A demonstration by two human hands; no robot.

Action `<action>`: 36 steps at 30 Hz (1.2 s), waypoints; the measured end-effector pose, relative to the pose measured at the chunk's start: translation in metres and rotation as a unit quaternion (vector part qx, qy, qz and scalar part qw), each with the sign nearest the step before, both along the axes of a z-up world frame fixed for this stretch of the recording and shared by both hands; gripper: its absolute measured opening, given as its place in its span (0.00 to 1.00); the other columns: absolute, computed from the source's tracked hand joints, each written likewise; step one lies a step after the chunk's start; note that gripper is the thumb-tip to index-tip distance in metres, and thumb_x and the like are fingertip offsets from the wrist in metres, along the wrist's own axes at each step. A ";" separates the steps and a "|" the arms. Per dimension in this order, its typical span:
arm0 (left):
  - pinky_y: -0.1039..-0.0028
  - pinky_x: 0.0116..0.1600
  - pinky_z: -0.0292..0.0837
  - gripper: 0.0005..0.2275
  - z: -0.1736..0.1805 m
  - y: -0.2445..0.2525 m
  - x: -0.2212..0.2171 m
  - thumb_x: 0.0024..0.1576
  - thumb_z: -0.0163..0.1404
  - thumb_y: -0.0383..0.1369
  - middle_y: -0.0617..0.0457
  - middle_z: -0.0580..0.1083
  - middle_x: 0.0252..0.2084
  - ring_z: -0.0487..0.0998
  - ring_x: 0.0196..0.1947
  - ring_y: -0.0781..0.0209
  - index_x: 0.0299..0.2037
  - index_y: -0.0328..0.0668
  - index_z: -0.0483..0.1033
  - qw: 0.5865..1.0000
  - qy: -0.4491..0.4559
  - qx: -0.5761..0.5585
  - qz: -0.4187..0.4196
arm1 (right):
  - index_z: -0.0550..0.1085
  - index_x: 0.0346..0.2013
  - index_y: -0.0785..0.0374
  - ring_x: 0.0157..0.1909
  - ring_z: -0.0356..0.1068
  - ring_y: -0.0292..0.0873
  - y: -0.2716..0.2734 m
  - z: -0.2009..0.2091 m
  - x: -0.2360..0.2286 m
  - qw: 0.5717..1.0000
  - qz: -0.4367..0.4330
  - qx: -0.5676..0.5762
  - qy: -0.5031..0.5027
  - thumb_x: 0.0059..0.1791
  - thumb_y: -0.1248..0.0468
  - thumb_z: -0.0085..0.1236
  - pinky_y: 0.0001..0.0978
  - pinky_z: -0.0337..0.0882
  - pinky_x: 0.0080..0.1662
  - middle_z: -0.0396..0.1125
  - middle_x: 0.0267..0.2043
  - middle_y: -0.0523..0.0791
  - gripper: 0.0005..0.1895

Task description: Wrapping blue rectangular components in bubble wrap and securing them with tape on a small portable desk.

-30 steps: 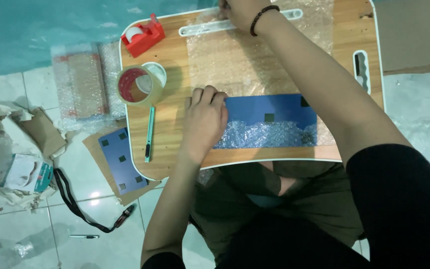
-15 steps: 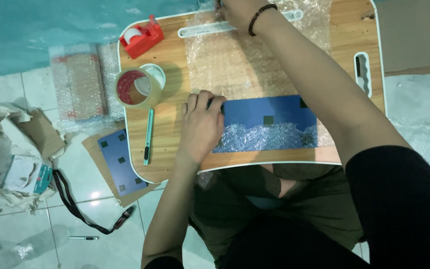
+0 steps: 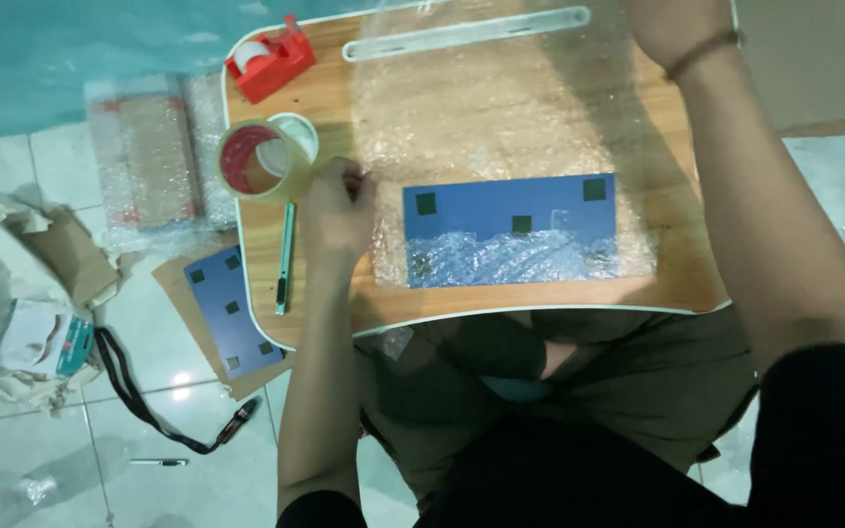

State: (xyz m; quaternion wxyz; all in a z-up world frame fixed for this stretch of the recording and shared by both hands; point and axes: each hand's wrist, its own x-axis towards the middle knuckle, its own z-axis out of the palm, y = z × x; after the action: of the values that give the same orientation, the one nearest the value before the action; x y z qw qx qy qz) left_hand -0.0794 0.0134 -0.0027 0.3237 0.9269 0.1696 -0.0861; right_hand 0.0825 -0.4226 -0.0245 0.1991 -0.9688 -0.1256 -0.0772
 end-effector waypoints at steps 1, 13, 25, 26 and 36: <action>0.68 0.39 0.74 0.08 0.010 -0.004 -0.003 0.57 0.55 0.46 0.64 0.80 0.33 0.84 0.38 0.61 0.40 0.58 0.76 1.000 -0.001 -0.001 -0.002 | 0.79 0.39 0.66 0.27 0.68 0.48 -0.012 0.009 -0.025 1.000 -0.027 0.010 -0.006 0.62 0.58 0.65 0.42 0.69 0.33 0.72 0.33 0.47 0.15; 0.71 0.31 0.66 0.11 0.035 -0.013 -0.001 0.57 0.57 0.37 0.57 0.72 0.23 0.68 0.21 0.62 0.31 0.38 0.78 0.997 -0.057 -0.024 -0.052 | 0.82 0.39 0.66 0.27 0.71 0.45 0.024 0.040 -0.159 0.983 -0.135 0.007 0.122 0.53 0.58 0.69 0.36 0.69 0.33 0.74 0.30 0.46 0.12; 0.73 0.31 0.66 0.07 0.037 -0.016 -0.008 0.56 0.56 0.34 0.58 0.73 0.24 0.69 0.23 0.64 0.31 0.40 0.77 0.992 -0.113 -0.027 -0.057 | 0.70 0.41 0.68 0.35 0.69 0.37 0.019 0.024 -0.167 0.944 -0.104 0.301 0.089 0.53 0.79 0.66 0.25 0.72 0.41 0.69 0.36 0.45 0.12; 0.75 0.31 0.66 0.06 0.036 -0.017 -0.009 0.57 0.56 0.32 0.58 0.72 0.24 0.68 0.23 0.65 0.32 0.38 0.77 0.986 -0.140 -0.067 -0.065 | 0.69 0.42 0.68 0.36 0.68 0.37 0.018 0.020 -0.165 0.943 -0.096 0.309 0.073 0.53 0.79 0.67 0.25 0.72 0.41 0.68 0.36 0.46 0.14; 0.65 0.48 0.68 0.13 0.092 -0.034 -0.052 0.55 0.62 0.29 0.45 0.70 0.42 0.72 0.43 0.50 0.44 0.30 0.74 0.903 -0.345 -0.007 -0.255 | 0.75 0.39 0.69 0.35 0.66 0.41 0.027 0.079 -0.209 0.979 -0.018 0.197 0.047 0.50 0.77 0.64 0.31 0.68 0.40 0.69 0.36 0.48 0.06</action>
State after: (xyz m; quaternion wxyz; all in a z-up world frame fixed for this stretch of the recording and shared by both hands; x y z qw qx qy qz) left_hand -0.1309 -0.0208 0.0898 0.3354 0.9080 -0.1949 0.1583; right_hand -0.1268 -0.3957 0.0543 0.3900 -0.9154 -0.0808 -0.0580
